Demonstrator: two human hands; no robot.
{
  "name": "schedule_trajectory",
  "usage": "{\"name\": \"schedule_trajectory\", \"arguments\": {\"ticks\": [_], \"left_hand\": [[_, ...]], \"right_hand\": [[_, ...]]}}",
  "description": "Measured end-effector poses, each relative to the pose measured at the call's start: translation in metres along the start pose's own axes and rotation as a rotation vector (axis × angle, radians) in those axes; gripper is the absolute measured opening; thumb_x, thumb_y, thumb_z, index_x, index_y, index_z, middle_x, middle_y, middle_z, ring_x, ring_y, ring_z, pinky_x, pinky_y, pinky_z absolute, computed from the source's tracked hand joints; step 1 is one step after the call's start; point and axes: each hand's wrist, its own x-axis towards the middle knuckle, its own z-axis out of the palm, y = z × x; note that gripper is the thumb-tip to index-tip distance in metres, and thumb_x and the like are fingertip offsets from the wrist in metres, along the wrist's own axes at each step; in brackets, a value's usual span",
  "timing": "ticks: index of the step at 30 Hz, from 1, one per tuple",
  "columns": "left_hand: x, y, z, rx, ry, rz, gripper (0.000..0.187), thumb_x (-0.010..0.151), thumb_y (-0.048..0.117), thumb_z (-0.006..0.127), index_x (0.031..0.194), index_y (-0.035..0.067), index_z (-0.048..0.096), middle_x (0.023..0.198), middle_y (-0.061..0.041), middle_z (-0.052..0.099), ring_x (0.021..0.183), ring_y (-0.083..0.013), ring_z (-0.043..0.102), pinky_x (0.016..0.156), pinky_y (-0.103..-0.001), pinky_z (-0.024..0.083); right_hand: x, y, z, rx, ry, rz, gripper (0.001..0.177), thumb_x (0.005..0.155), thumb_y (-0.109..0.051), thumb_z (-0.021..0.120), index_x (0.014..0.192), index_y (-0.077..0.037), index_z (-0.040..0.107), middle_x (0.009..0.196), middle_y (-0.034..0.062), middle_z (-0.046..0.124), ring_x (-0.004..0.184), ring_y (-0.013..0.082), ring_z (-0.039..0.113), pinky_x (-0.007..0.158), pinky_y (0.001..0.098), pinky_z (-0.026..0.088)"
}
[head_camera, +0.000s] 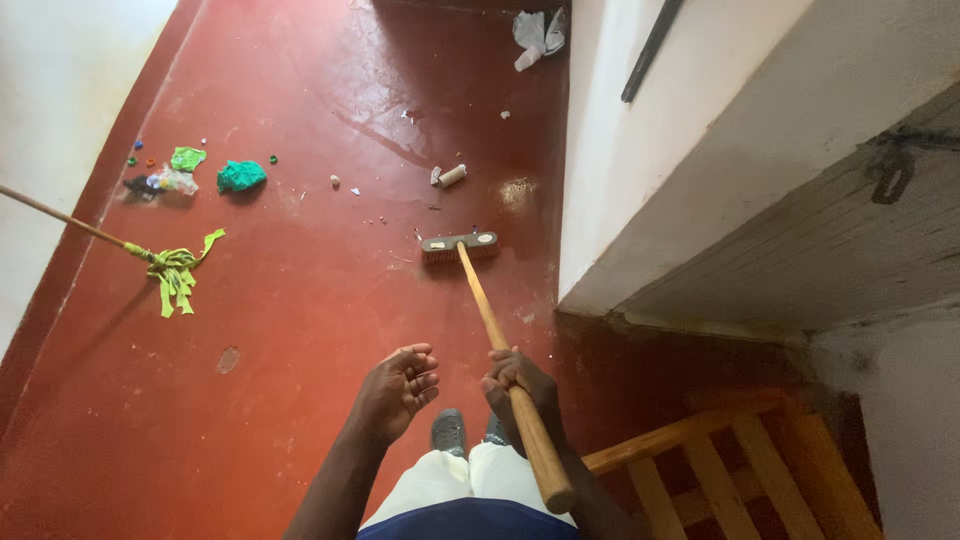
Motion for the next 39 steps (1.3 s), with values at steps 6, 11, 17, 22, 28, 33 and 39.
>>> {"name": "schedule_trajectory", "arguments": {"ticks": [6, 11, 17, 22, 28, 33, 39], "left_hand": [[-0.003, -0.018, -0.012, -0.019, 0.060, -0.037, 0.031, 0.097, 0.018, 0.053, 0.124, 0.003, 0.058, 0.096, -0.008, 0.061, 0.081, -0.0161, 0.062, 0.076, -0.035, 0.055], [-0.003, -0.022, -0.014, -0.093, 0.063, -0.071, 0.031, 0.097, 0.017, 0.053, 0.124, 0.004, 0.058, 0.097, -0.006, 0.061, 0.081, -0.0155, 0.062, 0.076, -0.034, 0.053], [-0.002, -0.010, -0.007, -0.075, 0.008, -0.005, 0.031, 0.097, 0.023, 0.054, 0.120, 0.003, 0.059, 0.093, -0.006, 0.061, 0.078, -0.0160, 0.061, 0.074, -0.035, 0.054], [0.004, 0.011, -0.009, -0.089, 0.011, 0.042, 0.032, 0.096, 0.018, 0.055, 0.124, 0.003, 0.056, 0.095, -0.006, 0.061, 0.080, -0.0166, 0.060, 0.075, -0.035, 0.053], [0.015, 0.007, -0.006, -0.067, 0.047, -0.006, 0.038, 0.095, 0.015, 0.054, 0.130, -0.001, 0.054, 0.105, -0.012, 0.059, 0.093, -0.0195, 0.062, 0.080, -0.034, 0.057], [0.033, 0.002, -0.012, -0.089, -0.002, -0.027, 0.037, 0.095, 0.015, 0.056, 0.128, -0.001, 0.054, 0.105, -0.013, 0.057, 0.093, -0.0211, 0.058, 0.080, -0.033, 0.056], [0.046, 0.001, -0.010, 0.010, -0.054, -0.068, 0.034, 0.095, 0.016, 0.056, 0.125, 0.000, 0.057, 0.097, -0.008, 0.061, 0.083, -0.0185, 0.060, 0.073, -0.031, 0.053]], "right_hand": [[0.026, -0.046, -0.005, 0.165, -0.064, -0.011, 0.029, 0.096, -0.015, 0.073, 0.079, -0.010, 0.050, 0.074, 0.0033, 0.062, 0.071, 0.0166, 0.065, 0.106, 0.0477, 0.053], [0.029, -0.029, 0.012, 0.161, -0.057, -0.050, 0.029, 0.097, -0.013, 0.071, 0.078, -0.013, 0.049, 0.073, 0.0019, 0.057, 0.068, 0.0143, 0.058, 0.099, 0.0450, 0.058], [0.043, 0.015, 0.023, 0.106, -0.113, 0.092, 0.024, 0.093, -0.010, 0.071, 0.078, -0.010, 0.052, 0.077, 0.0076, 0.062, 0.067, 0.0189, 0.061, 0.063, 0.0374, 0.055], [0.051, -0.002, 0.029, -0.194, -0.210, -0.145, 0.030, 0.094, -0.012, 0.073, 0.074, -0.015, 0.051, 0.067, 0.0041, 0.056, 0.061, 0.0215, 0.057, 0.069, 0.0386, 0.052], [0.061, -0.034, 0.034, 0.028, -0.192, -0.160, 0.030, 0.088, -0.014, 0.077, 0.075, -0.011, 0.050, 0.070, 0.0078, 0.056, 0.064, 0.0275, 0.057, 0.062, 0.0411, 0.046], [0.060, -0.054, 0.034, 0.007, -0.167, -0.131, 0.031, 0.091, -0.014, 0.080, 0.078, -0.010, 0.053, 0.074, 0.0085, 0.058, 0.068, 0.0282, 0.056, 0.064, 0.0403, 0.045], [0.052, -0.067, 0.032, -0.070, -0.076, -0.038, 0.032, 0.086, -0.010, 0.080, 0.073, -0.013, 0.052, 0.067, 0.0031, 0.056, 0.060, 0.0203, 0.057, 0.058, 0.0377, 0.046]]}}
